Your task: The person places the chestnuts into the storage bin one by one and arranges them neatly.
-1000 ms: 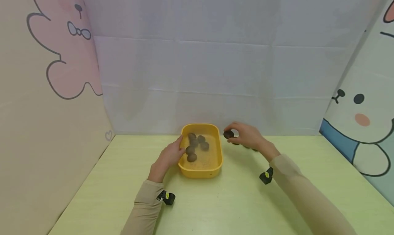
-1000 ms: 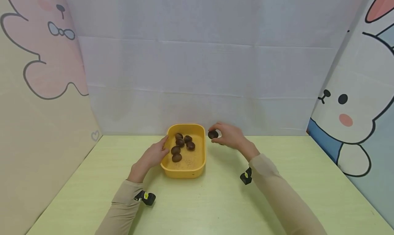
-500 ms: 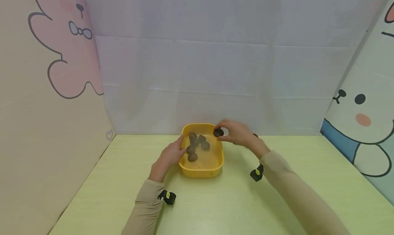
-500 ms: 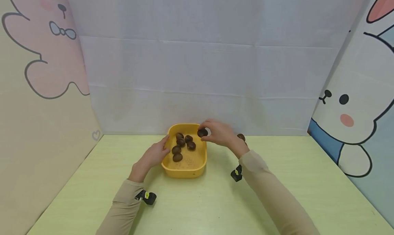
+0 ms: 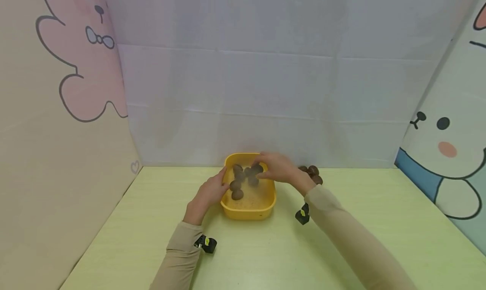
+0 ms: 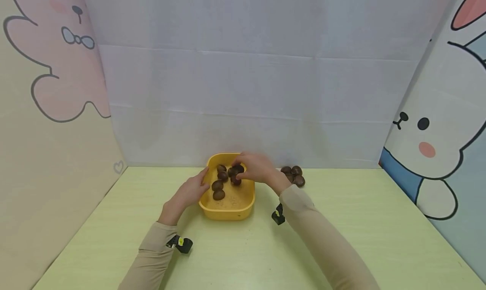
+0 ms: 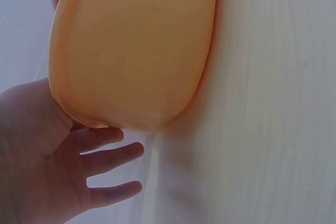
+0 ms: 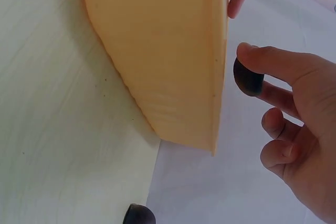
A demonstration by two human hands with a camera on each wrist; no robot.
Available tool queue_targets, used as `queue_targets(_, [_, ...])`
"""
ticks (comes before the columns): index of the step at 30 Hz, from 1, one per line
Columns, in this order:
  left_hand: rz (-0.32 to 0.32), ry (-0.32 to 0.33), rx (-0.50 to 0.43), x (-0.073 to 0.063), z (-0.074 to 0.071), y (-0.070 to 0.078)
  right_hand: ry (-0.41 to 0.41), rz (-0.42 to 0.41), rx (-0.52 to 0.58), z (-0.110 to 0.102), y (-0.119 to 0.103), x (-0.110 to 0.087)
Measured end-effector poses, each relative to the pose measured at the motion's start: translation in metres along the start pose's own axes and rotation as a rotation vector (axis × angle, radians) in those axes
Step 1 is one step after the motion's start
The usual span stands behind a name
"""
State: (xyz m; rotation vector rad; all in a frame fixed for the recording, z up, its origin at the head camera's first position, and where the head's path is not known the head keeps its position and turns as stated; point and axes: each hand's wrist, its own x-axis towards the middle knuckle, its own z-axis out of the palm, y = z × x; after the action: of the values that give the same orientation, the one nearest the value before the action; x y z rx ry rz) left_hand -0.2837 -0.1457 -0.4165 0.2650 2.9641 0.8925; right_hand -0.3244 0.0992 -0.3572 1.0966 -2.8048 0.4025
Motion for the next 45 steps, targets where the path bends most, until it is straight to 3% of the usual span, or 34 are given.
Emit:
queue_targets(20, [0.032,0.003,0.005,-0.002,0.0,0.004,-0.23,0.011,-0.07,0.038,-0.013,0.018])
queue_targets(28, [0.034,0.007,0.004,-0.001,0.002,0.004,-0.267,-0.02,-0.087,0.04,-0.016,0.019])
queue_targets(35, [0.037,0.007,0.005,-0.001,0.001,0.004,-0.181,-0.037,0.042,0.019,-0.008,0.007])
queue_targets(40, [0.027,0.0,0.012,0.0,0.001,0.001,-0.072,-0.05,0.058,-0.005,-0.001,-0.006])
queue_targets(45, [0.024,0.004,0.001,0.0,-0.001,-0.002,-0.023,-0.03,0.063,-0.019,0.012,-0.017])
